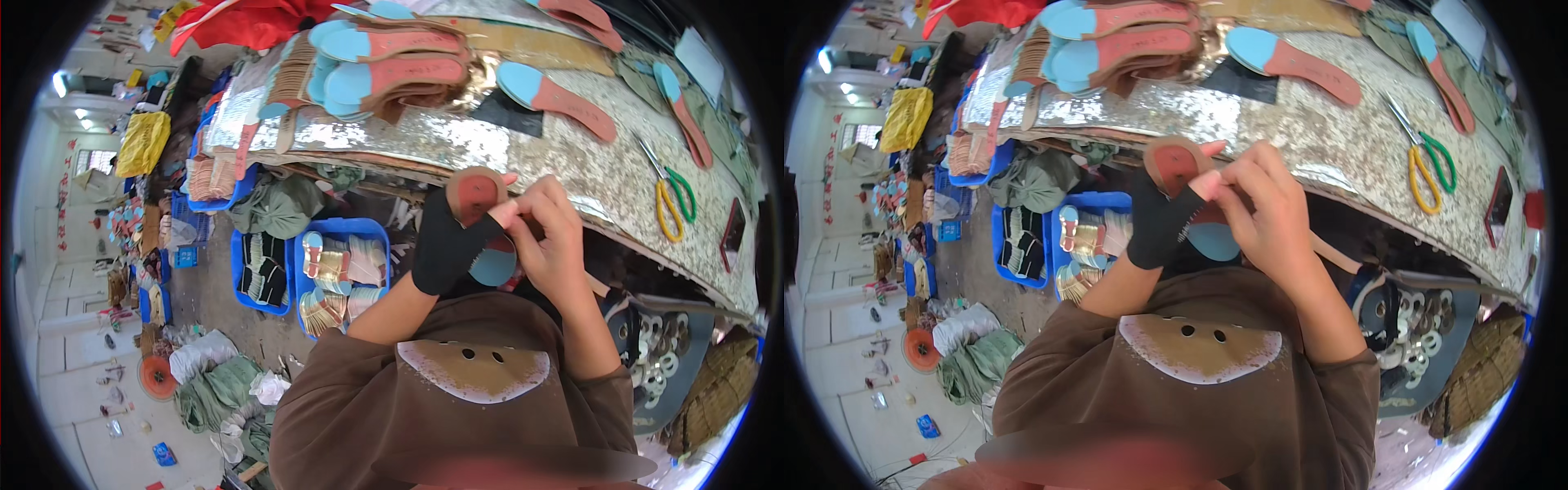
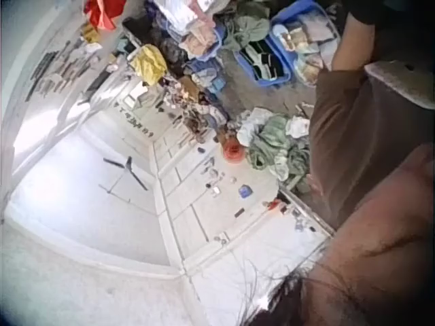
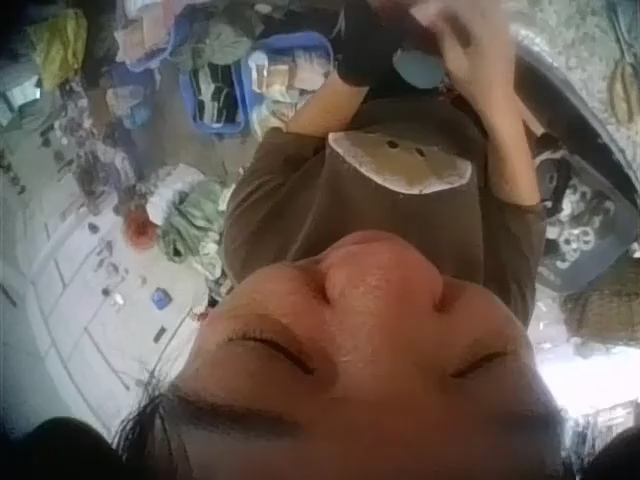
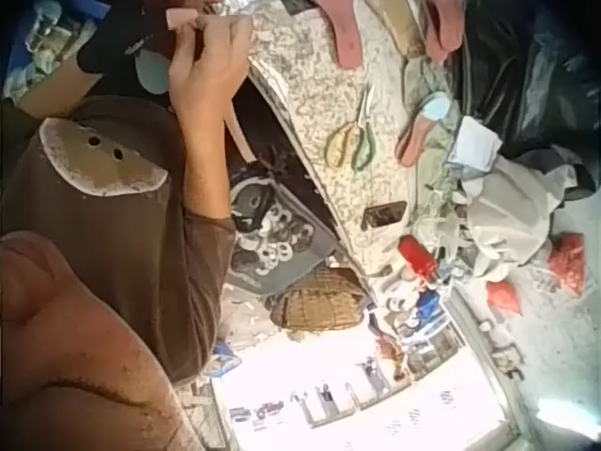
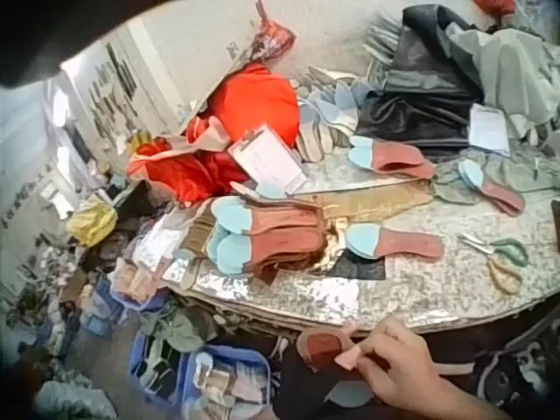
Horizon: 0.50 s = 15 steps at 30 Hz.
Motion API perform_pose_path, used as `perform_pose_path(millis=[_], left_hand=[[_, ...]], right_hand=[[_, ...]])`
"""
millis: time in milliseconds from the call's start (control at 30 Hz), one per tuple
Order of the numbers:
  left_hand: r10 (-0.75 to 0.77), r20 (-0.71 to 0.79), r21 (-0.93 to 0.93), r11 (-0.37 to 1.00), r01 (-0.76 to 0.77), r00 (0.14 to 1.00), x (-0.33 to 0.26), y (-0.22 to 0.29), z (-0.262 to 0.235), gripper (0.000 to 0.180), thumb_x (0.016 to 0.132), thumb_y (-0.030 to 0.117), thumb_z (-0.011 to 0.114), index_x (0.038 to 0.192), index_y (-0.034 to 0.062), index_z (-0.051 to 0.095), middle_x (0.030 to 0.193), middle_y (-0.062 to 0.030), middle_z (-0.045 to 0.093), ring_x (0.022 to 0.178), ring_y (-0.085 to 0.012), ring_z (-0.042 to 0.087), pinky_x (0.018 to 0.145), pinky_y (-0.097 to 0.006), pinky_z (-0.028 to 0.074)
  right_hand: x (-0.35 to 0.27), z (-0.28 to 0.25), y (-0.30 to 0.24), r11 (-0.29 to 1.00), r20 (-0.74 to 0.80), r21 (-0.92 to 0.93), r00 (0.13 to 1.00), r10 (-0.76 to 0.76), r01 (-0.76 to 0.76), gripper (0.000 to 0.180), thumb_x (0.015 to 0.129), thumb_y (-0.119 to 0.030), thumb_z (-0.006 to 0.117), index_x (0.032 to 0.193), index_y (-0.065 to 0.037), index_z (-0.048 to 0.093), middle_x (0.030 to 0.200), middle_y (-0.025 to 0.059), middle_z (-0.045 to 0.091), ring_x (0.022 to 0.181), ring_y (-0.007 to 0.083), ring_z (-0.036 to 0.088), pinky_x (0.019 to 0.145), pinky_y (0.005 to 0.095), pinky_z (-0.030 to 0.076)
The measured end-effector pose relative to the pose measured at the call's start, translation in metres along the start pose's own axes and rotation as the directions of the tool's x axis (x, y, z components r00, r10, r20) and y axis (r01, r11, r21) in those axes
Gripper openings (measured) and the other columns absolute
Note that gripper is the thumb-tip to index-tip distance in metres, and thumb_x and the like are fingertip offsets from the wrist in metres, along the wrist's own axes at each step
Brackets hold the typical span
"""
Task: The recorder is attaching a leather-like trim or strap to the edge of shoe soles using adhesive and scissors.
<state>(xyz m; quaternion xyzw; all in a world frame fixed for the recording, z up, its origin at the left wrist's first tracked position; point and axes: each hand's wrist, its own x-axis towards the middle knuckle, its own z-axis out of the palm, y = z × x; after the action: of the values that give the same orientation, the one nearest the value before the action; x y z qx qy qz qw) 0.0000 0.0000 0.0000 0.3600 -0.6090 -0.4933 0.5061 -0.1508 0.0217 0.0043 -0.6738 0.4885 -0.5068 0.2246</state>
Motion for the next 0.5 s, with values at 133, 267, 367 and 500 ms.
perform_pose_path(millis=[133,267,367,500], left_hand=[[-0.26,-0.057,-0.11,0.961,0.253,0.964,-0.008,0.001,0.002,0.017,0.089,0.014,0.067,0.097,0.0001,0.071,0.084,-0.0071,0.072,0.074,-0.0116,0.066,0.067,-0.025,0.052],[-0.333,-0.031,-0.039,0.943,0.332,0.942,-0.002,0.001,0.016,0.016,0.089,0.014,0.066,0.086,-0.0013,0.068,0.077,-0.0063,0.069,0.071,-0.0114,0.064,0.064,-0.026,0.051],[-0.386,0.0,-0.033,0.922,0.385,0.923,0.001,-0.002,0.019,0.015,0.089,0.014,0.067,0.088,-0.0015,0.067,0.078,-0.006,0.068,0.072,-0.0113,0.065,0.065,-0.026,0.051],[-0.176,0.021,-0.068,0.982,0.177,0.984,-0.014,-0.024,0.02,0.016,0.086,0.015,0.072,0.094,0.0011,0.069,0.086,-0.0044,0.07,0.077,-0.0105,0.065,0.069,-0.026,0.052]], right_hand=[[-0.021,0.003,0.009,0.998,0.034,-0.064,0.999,-0.022,0.024,0.018,0.076,-0.008,0.076,0.084,-0.005,0.06,0.079,0.0092,0.051,0.063,0.0264,0.058,0.054,0.0356,0.046],[-0.036,-0.009,0.028,0.987,0.106,-0.155,0.994,-0.032,0.048,0.019,0.079,-0.015,0.075,0.085,-0.006,0.06,0.079,0.0085,0.05,0.062,0.028,0.057,0.052,0.0372,0.044],[-0.045,-0.011,0.032,0.989,0.17,-0.138,0.982,0.078,-0.055,0.016,0.08,-0.014,0.072,0.087,-0.006,0.06,0.08,0.0092,0.05,0.065,0.0292,0.058,0.054,0.0387,0.045],[-0.044,-0.025,0.027,0.982,0.199,-0.125,0.966,0.165,-0.142,0.011,0.081,-0.008,0.069,0.088,-0.005,0.06,0.083,0.0103,0.05,0.07,0.0315,0.058,0.059,0.04,0.046]])
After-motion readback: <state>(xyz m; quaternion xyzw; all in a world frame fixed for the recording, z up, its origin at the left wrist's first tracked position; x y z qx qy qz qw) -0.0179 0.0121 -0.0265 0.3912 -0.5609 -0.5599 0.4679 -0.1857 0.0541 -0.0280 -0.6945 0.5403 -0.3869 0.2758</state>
